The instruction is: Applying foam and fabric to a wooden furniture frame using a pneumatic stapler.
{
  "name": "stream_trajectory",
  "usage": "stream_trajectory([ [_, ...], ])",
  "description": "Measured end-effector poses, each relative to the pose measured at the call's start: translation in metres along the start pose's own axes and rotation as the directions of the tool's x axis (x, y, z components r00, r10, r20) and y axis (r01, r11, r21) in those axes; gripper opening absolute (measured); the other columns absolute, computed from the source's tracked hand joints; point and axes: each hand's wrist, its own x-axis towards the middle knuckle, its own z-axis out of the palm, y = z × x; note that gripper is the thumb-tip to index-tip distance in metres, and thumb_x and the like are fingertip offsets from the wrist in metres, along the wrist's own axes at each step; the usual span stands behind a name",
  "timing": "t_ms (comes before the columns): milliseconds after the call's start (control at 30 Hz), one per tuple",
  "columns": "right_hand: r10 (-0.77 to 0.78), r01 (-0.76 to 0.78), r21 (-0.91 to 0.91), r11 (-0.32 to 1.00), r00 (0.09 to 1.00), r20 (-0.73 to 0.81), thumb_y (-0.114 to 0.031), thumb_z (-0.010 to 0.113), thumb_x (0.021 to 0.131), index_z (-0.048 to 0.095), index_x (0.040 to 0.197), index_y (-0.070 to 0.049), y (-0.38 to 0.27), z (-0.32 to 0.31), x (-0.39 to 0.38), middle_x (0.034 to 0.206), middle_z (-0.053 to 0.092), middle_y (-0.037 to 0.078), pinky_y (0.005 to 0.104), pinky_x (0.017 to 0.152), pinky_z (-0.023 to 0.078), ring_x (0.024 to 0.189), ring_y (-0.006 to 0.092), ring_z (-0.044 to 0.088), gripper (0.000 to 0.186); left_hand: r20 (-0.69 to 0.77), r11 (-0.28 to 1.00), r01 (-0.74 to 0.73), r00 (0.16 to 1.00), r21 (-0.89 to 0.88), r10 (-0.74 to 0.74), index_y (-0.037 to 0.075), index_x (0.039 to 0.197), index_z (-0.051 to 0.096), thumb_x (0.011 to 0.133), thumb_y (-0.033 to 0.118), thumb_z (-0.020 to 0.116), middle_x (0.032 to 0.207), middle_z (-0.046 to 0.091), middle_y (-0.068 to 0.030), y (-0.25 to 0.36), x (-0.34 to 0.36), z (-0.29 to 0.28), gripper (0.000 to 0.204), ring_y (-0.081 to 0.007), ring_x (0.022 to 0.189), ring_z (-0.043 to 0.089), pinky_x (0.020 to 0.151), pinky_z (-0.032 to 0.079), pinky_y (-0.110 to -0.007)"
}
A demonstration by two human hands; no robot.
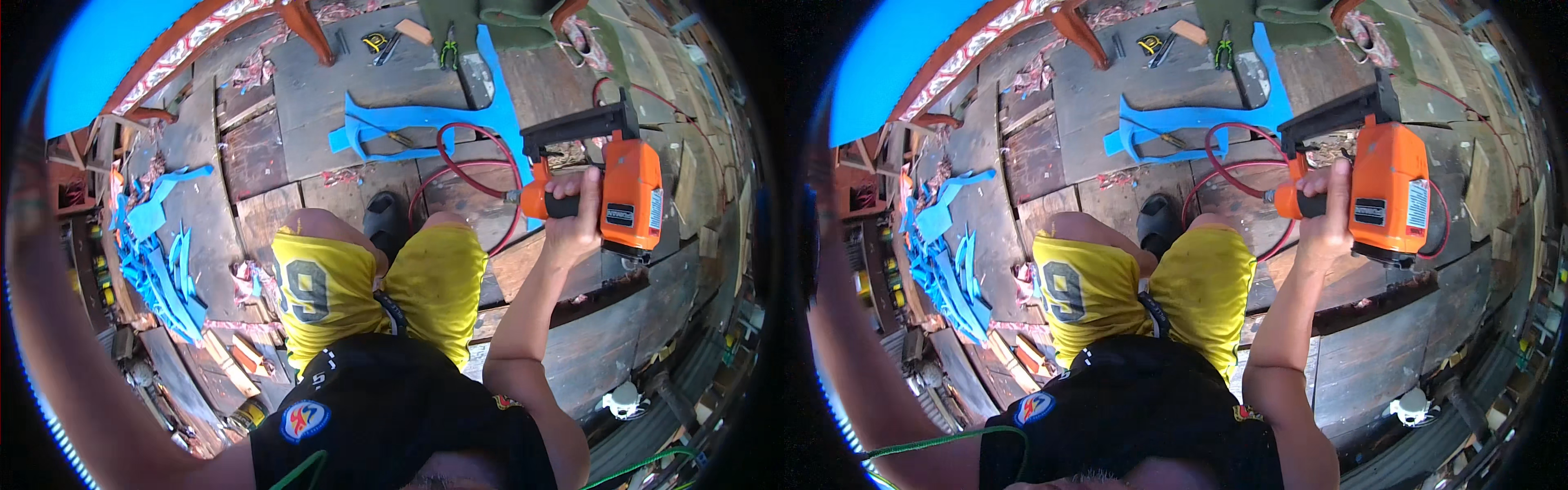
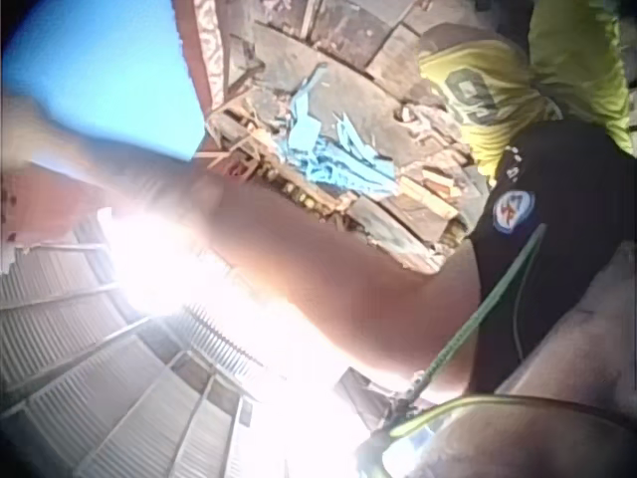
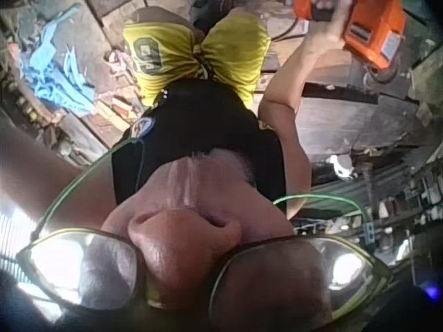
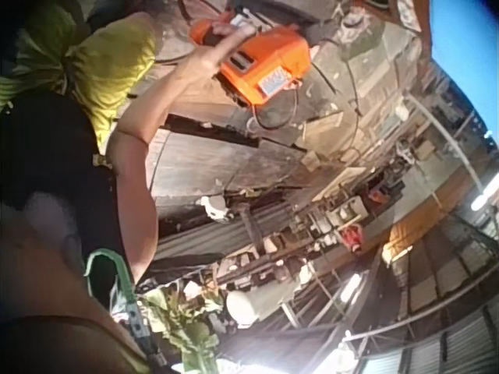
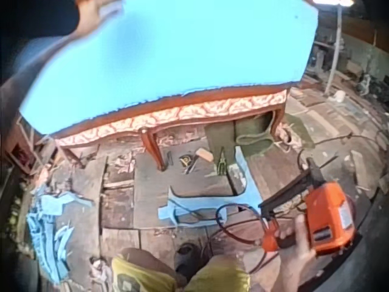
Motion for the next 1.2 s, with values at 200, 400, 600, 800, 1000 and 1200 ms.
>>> stream_trajectory([
  [200,0.189,-0.222,-0.119,0.968,0.952,-0.241,-0.01,0.063,0.099,0.057,0.087,-0.001,0.034,-0.078,-0.05,0.067,0.052,0.003,0.0322,0.058,0.049,0.056,0.0139,0.051,0.015,0.529,0.969,-0.093,0.823,-0.23,0.205,0.018,0.135,0.064,0.089,0.032,0.072,0.103,0.075,-0.014,0.125,-0.078,0.114,0.048,-0.0296,0.093,0.072,0.084,0.055,-0.046],
  [400,0.273,-0.316,-0.098,0.944,0.911,-0.308,-0.01,0.063,0.099,0.058,0.087,-0.004,0.065,-0.125,-0.105,0.067,0.05,0.002,0.0325,0.059,0.048,0.057,0.0135,0.049,0.014,0.676,0.935,-0.062,0.674,-0.35,0.298,0.022,0.131,0.065,0.089,0.034,0.07,0.104,0.073,-0.014,0.222,-0.158,0.233,0.044,-0.0328,0.099,0.071,0.088,0.056,-0.046],
  [600,0.422,-0.481,-0.068,0.874,0.822,-0.383,-0.014,0.059,0.101,0.054,0.085,-0.005,0.071,-0.147,-0.156,0.066,0.047,0.001,0.0329,0.06,0.047,0.058,0.0136,0.047,0.019,0.428,0.843,0.058,0.878,-0.535,0.212,0.014,0.12,0.067,0.086,0.013,0.064,0.113,0.069,-0.0135,0.357,-0.127,0.333,0.034,-0.0328,0.106,0.068,0.078,0.06,-0.044],
  [800,0.408,-0.539,-0.135,0.831,0.757,-0.511,-0.017,0.059,0.101,0.052,0.075,-0.008,0.078,-0.144,-0.192,0.065,0.045,0.001,0.031,0.058,0.045,0.058,0.0124,0.046,0.029,0.166,0.863,-0.008,0.98,-0.506,0.106,0.013,0.126,0.061,0.088,0.009,0.058,0.116,0.064,-0.0132,0.438,-0.117,0.405,0.039,-0.0295,0.091,0.071,0.075,0.06,-0.043],
  [1000,0.245,-0.443,-0.235,0.865,0.782,-0.573,-0.019,0.057,0.101,0.05,0.07,-0.008,0.056,-0.12,-0.213,0.062,0.048,0.003,0.0316,0.059,0.045,0.055,0.0145,0.047,0.034,-0.073,0.788,-0.426,0.894,-0.445,0.442,0.013,0.108,0.06,0.089,0.013,0.057,0.091,0.054,-0.0095,0.404,-0.111,0.406,0.02,-0.023,0.083,0.07,0.064,0.06,-0.04],
  [1200,-0.051,-0.348,-0.373,0.86,0.669,-0.742,-0.017,0.066,0.097,0.055,0.077,-0.008,0.049,-0.08,-0.218,0.059,0.046,0.0,0.0295,0.055,0.042,0.05,0.0117,0.044,0.024,-0.243,0.835,-0.368,0.926,-0.41,0.289,0.014,0.116,0.057,0.091,0.013,0.056,0.098,0.056,-0.0106,0.288,-0.015,0.464,0.025,-0.0257,0.088,0.07,0.065,0.061,-0.04],
])
